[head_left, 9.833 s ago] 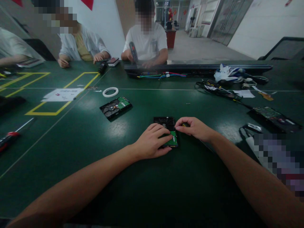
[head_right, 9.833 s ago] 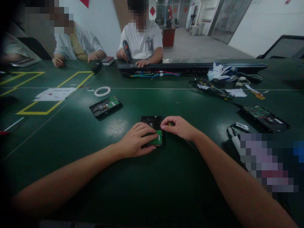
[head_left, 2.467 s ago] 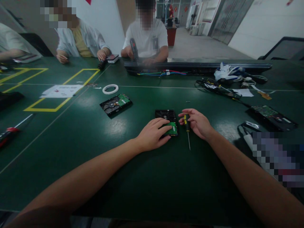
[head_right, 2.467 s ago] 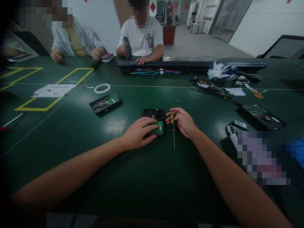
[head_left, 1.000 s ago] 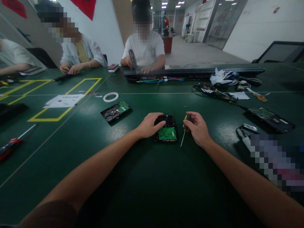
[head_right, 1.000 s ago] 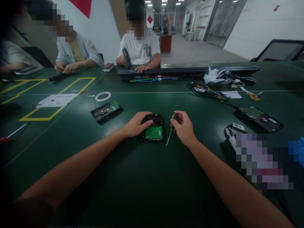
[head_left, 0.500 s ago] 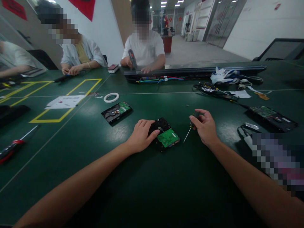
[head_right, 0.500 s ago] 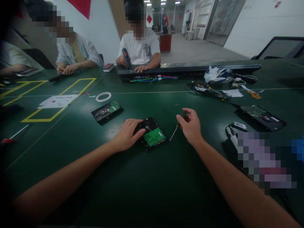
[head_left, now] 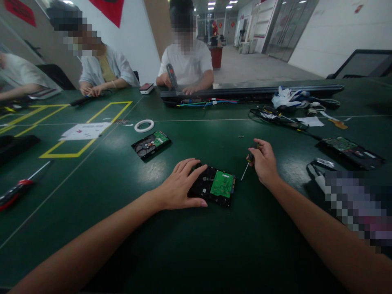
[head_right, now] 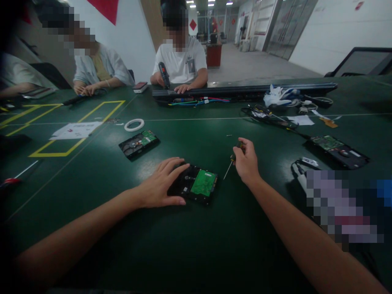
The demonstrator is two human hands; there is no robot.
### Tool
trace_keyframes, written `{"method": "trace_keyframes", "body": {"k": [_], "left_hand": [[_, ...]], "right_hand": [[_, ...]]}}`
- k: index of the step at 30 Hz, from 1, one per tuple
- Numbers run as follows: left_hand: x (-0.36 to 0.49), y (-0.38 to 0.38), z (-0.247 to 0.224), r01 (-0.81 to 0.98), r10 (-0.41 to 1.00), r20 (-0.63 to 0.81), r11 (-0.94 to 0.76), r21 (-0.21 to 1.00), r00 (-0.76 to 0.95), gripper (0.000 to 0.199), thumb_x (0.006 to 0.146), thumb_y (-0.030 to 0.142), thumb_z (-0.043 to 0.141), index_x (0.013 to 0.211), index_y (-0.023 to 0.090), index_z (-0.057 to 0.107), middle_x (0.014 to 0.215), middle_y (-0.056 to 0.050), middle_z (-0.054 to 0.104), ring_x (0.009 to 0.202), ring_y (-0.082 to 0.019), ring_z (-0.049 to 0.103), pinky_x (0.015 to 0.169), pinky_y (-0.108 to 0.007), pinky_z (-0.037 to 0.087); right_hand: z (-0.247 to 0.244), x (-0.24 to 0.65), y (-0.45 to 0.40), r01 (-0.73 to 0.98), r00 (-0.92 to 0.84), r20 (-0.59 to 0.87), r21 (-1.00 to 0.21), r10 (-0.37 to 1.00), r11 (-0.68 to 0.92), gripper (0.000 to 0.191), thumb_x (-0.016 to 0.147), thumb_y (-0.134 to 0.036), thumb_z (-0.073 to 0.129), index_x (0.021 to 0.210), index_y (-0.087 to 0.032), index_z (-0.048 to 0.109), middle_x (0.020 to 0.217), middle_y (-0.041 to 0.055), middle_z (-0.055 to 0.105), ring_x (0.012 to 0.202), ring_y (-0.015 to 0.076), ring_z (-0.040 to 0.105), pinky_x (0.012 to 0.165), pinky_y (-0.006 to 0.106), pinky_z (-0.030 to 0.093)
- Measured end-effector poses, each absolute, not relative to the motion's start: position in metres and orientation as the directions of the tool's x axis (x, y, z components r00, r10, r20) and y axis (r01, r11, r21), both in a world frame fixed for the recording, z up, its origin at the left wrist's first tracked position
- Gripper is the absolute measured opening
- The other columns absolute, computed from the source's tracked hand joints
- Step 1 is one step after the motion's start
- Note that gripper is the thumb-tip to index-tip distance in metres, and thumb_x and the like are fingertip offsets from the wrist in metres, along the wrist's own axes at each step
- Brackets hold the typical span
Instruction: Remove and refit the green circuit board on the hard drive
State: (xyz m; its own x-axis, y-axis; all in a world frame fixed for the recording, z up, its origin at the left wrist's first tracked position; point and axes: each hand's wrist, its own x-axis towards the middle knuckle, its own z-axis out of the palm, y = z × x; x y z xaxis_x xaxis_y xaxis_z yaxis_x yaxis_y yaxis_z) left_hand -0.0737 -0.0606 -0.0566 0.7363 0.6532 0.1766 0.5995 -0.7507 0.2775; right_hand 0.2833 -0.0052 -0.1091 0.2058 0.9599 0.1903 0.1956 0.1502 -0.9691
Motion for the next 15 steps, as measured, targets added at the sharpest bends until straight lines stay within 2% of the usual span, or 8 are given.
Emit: {"method": "trace_keyframes", "body": {"k": [2, 5, 10, 15], "left_hand": [[-0.069, -0.058, -0.054, 0.539, 0.596, 0.154, -0.789, 0.294, 0.788, 0.101, 0.087, 0.077, 0.072, 0.167, 0.028, 0.035, 0.172, -0.019, 0.03, 0.158, -0.049, 0.027, 0.124, -0.071, 0.035], [-0.06, -0.053, -0.052, 0.453, 0.514, 0.162, -0.838, 0.305, 0.842, 0.084, 0.088, 0.064, 0.078, 0.16, 0.035, 0.047, 0.177, -0.014, 0.023, 0.161, -0.049, 0.024, 0.125, -0.074, 0.03], [-0.051, -0.046, -0.056, 0.407, 0.479, 0.182, -0.854, 0.325, 0.859, 0.075, 0.089, 0.058, 0.079, 0.155, 0.034, 0.053, 0.173, -0.013, 0.033, 0.158, -0.044, 0.034, 0.129, -0.072, 0.026], [-0.045, -0.047, -0.063, 0.482, 0.548, 0.215, -0.826, 0.293, 0.808, 0.071, 0.093, 0.063, 0.073, 0.152, 0.028, 0.055, 0.167, -0.018, 0.039, 0.155, -0.043, 0.038, 0.128, -0.07, 0.029]], "right_hand": [[-0.108, 0.282, -0.004, 0.153, 0.296, 0.171, -0.98, 0.94, 0.13, 0.052, 0.091, -0.043, 0.064, 0.141, -0.034, 0.052, 0.115, 0.0048, 0.064, 0.081, 0.0196, 0.069, 0.055, 0.032, 0.054], [-0.101, 0.281, -0.005, 0.169, 0.338, 0.182, -0.977, 0.923, 0.131, 0.051, 0.09, -0.04, 0.068, 0.139, -0.032, 0.055, 0.116, 0.0056, 0.066, 0.081, 0.0192, 0.07, 0.054, 0.031, 0.055], [-0.071, 0.277, -0.01, 0.326, 0.315, 0.357, -0.911, 0.879, 0.253, 0.052, 0.09, -0.038, 0.074, 0.138, -0.034, 0.054, 0.118, 0.007, 0.064, 0.086, 0.022, 0.072, 0.049, 0.03, 0.054], [-0.034, 0.253, -0.021, 0.344, 0.192, 0.497, -0.842, 0.846, 0.417, 0.054, 0.092, -0.036, 0.074, 0.141, -0.037, 0.05, 0.121, 0.0059, 0.068, 0.095, 0.0245, 0.073, 0.074, 0.042, 0.066]]}}
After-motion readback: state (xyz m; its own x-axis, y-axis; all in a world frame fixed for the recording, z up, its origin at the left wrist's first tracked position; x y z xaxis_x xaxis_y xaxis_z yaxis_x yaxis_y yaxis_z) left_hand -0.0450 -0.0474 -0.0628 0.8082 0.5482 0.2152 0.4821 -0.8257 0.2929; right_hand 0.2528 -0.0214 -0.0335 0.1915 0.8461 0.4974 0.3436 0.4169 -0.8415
